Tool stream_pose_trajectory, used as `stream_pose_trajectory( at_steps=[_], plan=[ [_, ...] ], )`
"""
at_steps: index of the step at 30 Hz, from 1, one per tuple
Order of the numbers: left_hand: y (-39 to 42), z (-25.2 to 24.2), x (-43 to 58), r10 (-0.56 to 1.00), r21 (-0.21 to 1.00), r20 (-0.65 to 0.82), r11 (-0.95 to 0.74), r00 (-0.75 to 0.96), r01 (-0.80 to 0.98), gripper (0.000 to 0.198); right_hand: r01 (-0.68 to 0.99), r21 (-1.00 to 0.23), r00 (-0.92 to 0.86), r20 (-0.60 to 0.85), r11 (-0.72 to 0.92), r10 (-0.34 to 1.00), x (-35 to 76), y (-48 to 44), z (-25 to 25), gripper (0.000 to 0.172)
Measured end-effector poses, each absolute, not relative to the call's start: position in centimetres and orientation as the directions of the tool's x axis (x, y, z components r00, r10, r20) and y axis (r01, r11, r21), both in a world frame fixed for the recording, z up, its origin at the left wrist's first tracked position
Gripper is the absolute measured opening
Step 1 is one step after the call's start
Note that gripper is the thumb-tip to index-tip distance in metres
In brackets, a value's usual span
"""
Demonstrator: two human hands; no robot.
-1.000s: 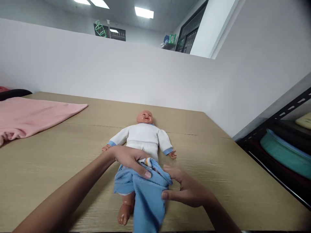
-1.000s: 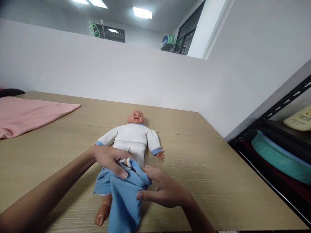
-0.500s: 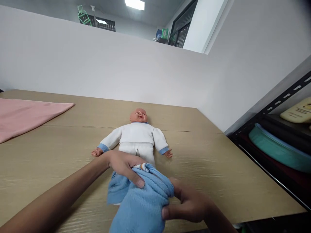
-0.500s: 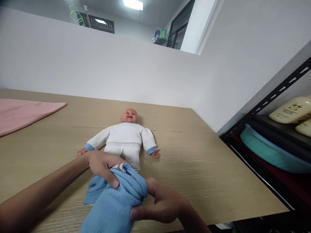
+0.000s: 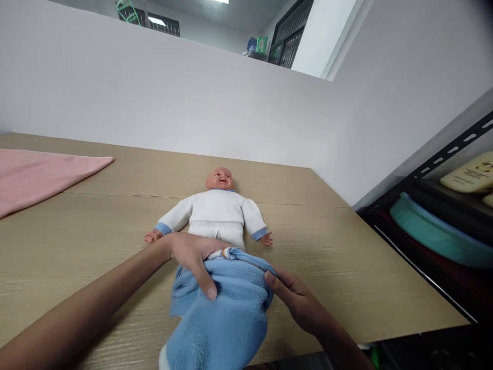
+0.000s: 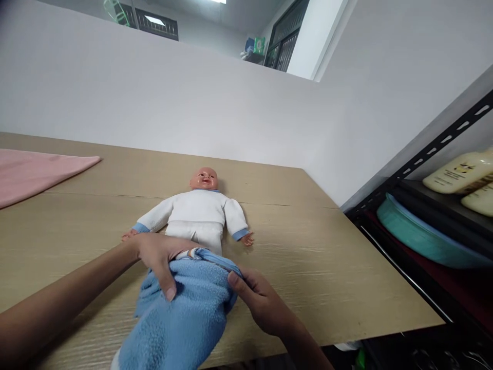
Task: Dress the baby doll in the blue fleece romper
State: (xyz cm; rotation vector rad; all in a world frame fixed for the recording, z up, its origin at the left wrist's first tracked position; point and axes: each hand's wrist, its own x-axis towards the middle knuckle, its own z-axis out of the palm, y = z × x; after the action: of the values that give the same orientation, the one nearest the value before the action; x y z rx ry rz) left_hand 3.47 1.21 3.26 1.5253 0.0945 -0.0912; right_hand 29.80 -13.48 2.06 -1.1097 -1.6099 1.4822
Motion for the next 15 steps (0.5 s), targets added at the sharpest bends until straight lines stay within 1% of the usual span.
stream_pose_trajectory(
  at_steps=[1,3,5,6,7,8,9,11,12,13,15],
  plan=[
    [1.1,3.3,3.5,0.015,0.992,-0.121,0.036,0.993,0.121,0.079,0.154,-0.988,-0.409,-0.087,-0.025,0.908,29.9,-13.6,2.2,0.052],
    [0.8,3.6,3.6,0.015,0.992,-0.125,0.017,0.992,0.125,0.064,0.196,-0.978,-0.457,-0.157,-0.072,0.876,30.0,-14.1,2.4,0.057],
    [0.6,3.8,3.7,0.015,0.994,-0.106,-0.027,0.994,0.107,0.047,0.294,-0.949,-0.499,-0.252,-0.111,0.829,30.0,-14.8,2.7,0.058],
    [0.5,3.8,3.7,0.021,0.995,-0.088,-0.049,0.996,0.089,0.042,0.343,-0.930,-0.504,-0.299,-0.130,0.811,29.9,-15.1,2.9,0.059],
    [0.5,3.9,3.6,0.026,0.995,-0.078,-0.059,0.997,0.079,0.041,0.373,-0.917,-0.499,-0.327,-0.142,0.803,29.7,-15.5,3.1,0.060],
    [0.5,3.8,3.5,0.022,0.995,-0.080,-0.050,0.997,0.081,0.045,0.380,-0.915,-0.495,-0.326,-0.136,0.806,29.4,-15.7,3.3,0.060],
    [0.6,3.8,3.4,0.001,0.995,-0.098,-0.025,0.995,0.098,0.054,0.361,-0.926,-0.497,-0.292,-0.111,0.817,29.1,-15.9,3.5,0.058],
    [0.8,3.8,3.1,-0.101,0.986,-0.161,0.016,0.982,0.164,0.075,0.273,-0.962,-0.524,-0.173,-0.028,0.834,28.5,-15.9,3.9,0.052],
    [1.0,3.7,3.0,-0.161,0.980,-0.194,0.015,0.968,0.199,0.079,0.221,-0.975,-0.531,-0.118,0.002,0.839,28.2,-15.9,4.0,0.050],
    [1.1,3.6,2.9,-0.201,0.975,-0.220,0.000,0.955,0.224,0.076,0.176,-0.984,-0.537,-0.087,0.010,0.839,28.0,-15.7,4.0,0.050],
    [1.3,3.4,2.7,-0.213,0.969,-0.246,-0.046,0.945,0.242,0.061,0.101,-0.994,-0.558,-0.091,-0.041,0.825,27.9,-15.5,3.7,0.051]
  ],
)
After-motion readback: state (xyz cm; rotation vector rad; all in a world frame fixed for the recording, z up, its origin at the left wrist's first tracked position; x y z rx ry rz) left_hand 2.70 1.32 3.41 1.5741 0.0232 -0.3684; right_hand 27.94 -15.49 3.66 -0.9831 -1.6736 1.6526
